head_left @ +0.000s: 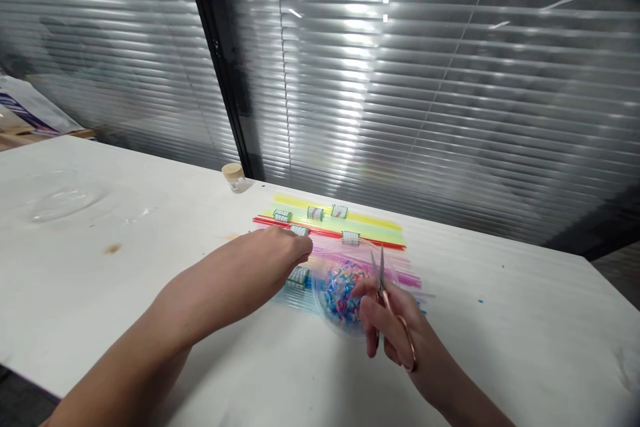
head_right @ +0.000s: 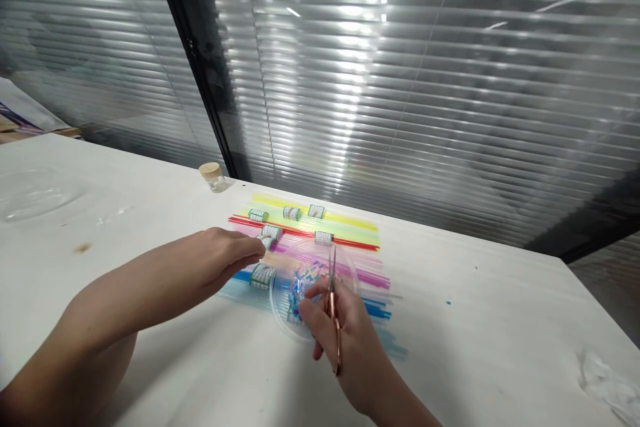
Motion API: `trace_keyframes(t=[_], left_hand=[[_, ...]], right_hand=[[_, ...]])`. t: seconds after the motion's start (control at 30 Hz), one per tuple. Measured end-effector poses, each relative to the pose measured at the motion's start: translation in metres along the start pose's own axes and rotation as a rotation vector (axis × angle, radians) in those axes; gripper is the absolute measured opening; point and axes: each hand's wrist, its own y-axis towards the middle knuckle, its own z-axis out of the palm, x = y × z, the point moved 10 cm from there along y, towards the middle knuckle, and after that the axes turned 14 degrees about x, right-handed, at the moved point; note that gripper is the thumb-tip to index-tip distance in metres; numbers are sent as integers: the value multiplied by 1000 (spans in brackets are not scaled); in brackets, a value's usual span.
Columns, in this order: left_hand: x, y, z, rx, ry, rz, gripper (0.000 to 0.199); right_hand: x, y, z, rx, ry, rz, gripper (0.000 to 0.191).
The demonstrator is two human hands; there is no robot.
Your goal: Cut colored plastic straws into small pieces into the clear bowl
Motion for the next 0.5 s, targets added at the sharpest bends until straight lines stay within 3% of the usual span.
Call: trace_keyframes(t=[0.1, 0.5], left_hand=[[-3, 2, 5, 44, 13, -3, 25], [-11, 4, 14, 91, 2, 4, 24]], right_hand=[[-3, -1, 8, 53, 1, 43, 54], [4, 1, 5, 35, -11, -4, 47]])
